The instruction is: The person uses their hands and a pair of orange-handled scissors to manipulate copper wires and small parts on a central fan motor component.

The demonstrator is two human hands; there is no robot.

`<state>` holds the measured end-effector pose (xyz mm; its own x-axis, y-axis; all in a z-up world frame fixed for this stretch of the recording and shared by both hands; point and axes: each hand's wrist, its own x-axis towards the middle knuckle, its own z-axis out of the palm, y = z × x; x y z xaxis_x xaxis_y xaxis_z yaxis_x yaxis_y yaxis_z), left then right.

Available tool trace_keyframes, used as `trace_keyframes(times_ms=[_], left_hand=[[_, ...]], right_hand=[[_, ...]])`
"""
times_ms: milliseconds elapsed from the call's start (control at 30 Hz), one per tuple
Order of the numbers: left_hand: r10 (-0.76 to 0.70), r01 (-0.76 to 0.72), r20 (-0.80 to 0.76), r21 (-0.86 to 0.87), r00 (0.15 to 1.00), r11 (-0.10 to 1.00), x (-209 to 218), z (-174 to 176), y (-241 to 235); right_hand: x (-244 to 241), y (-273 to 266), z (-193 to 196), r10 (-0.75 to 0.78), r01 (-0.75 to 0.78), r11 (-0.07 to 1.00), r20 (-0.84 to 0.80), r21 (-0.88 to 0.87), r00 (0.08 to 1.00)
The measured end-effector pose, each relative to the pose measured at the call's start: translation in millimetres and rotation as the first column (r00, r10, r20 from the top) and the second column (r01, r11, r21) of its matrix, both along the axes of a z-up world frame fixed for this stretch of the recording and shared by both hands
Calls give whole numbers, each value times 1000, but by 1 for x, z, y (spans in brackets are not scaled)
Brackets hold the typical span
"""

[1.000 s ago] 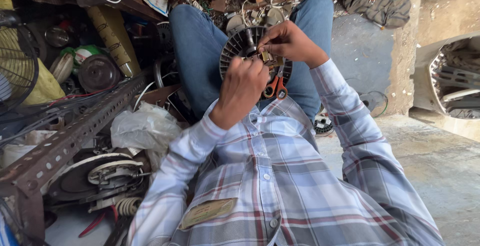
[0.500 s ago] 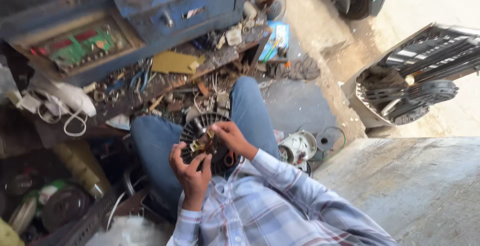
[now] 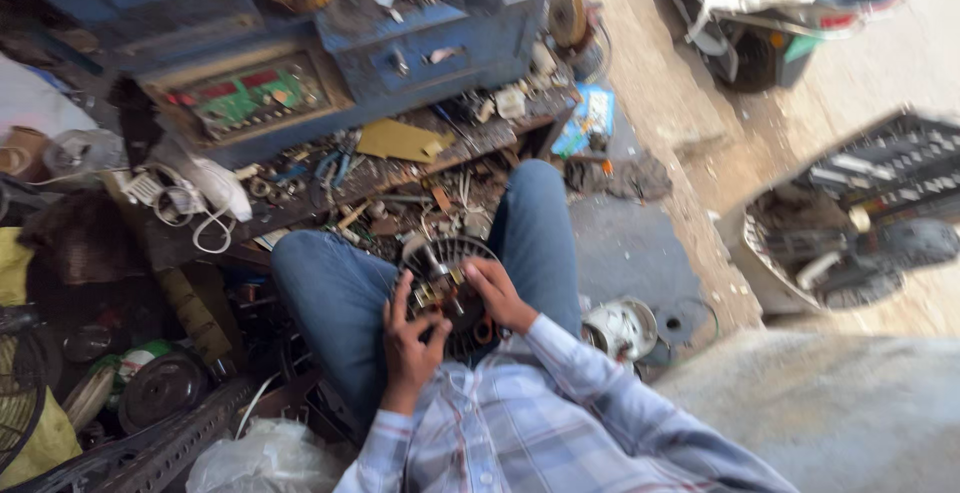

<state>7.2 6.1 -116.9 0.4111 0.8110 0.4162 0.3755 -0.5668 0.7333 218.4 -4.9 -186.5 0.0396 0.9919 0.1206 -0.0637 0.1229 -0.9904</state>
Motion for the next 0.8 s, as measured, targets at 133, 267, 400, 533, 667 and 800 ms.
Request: trace_keyframes(times_ms=[133,267,400,533,667,800], left_hand=[[46,-50,-74,-65,996,997,-5,0,-23],[11,-15,-99,-46,995,999,-9,2,-34],[6,-9,-98,-30,995,1000,-6,-10,-31],[29,-44,-112,-131,993,990,-9,-10,-38],[44,-58,-92,-162,995,985,-5,0,-39],[39,-52,-75,-173,996,984,-8,3,-40]], right_hand=[[-9,-14,13,-61,52,997,153,62,986],[-6,-29,19,-10,-5,994,145,105,989],[10,-19,11,83,-95,994,225,46,971],[9,-19,45,-16,24,993,69,-114,997],[-2,-24,115,-202,181,979,275,98,940],[-20,-24,155,-163,-7,955,541,298,825]])
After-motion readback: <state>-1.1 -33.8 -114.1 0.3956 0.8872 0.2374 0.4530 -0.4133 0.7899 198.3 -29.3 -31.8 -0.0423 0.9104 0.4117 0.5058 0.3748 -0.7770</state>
